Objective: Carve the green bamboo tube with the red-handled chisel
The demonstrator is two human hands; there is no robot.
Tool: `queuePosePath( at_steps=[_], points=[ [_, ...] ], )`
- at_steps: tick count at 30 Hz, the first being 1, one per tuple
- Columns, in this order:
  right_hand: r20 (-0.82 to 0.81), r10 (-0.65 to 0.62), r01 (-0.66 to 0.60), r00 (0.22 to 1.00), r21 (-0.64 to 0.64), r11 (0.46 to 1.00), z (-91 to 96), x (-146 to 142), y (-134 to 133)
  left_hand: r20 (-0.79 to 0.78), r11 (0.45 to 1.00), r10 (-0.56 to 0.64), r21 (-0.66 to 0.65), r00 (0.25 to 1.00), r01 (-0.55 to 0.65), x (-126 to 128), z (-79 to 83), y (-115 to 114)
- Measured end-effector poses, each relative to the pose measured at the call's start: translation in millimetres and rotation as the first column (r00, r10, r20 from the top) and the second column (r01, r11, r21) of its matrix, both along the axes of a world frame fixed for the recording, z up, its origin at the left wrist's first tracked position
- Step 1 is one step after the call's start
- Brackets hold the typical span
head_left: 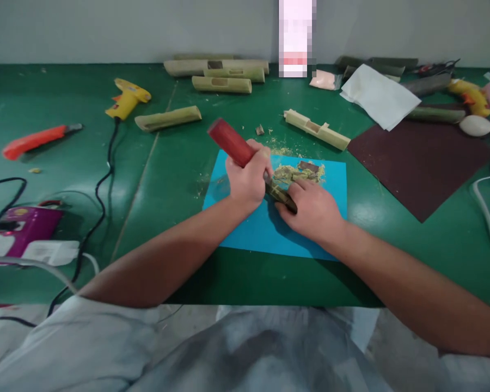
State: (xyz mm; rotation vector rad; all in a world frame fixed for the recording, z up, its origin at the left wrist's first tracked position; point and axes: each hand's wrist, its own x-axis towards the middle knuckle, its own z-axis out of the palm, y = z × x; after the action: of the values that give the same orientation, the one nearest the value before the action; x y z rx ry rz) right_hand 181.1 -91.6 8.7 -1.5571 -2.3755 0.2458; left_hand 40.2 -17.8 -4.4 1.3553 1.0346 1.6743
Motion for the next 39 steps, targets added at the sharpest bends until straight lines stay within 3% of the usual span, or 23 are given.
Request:
queuePosePath(
  at_steps=[5,11,15,19,26,39],
  points=[
    [0.008,-0.032,0.032,0.999,-0.001,0.999,0.6,-3.8,-2.8,-0.030,0.997,-0.072,-0.010,0.997,0.072,5.0,0.6,-0.7],
    [0.012,-0.030,0.030,0.999,-0.001,1.000,1.9,-3.1,-2.7,-0.127,0.997,-0.015,0.077,0.992,0.025,5.4,-2.9,-0.3],
    [0.000,-0.013,0.013,1.000,-0.034,0.999,3.0,-1.3,-1.8,-0.173,0.995,-0.069,0.063,0.983,0.081,4.6,2.3,-2.3],
    [-0.021,-0.007,0.006,1.000,-0.057,0.998,2.0,0.0,-0.8,-0.107,0.993,-0.118,0.011,0.987,0.120,1.7,5.3,-2.5],
    [-0.009,-0.020,0.020,1.000,-0.007,1.000,0.4,-1.1,-0.3,-0.008,0.997,-0.010,-0.080,1.000,0.009,4.8,9.7,-1.2],
    [-0.003,-0.029,0.029,1.000,-0.002,1.000,0.8,-3.0,-0.4,-0.073,0.994,-0.100,0.025,0.992,0.102,4.5,-8.7,4.9]
  ],
)
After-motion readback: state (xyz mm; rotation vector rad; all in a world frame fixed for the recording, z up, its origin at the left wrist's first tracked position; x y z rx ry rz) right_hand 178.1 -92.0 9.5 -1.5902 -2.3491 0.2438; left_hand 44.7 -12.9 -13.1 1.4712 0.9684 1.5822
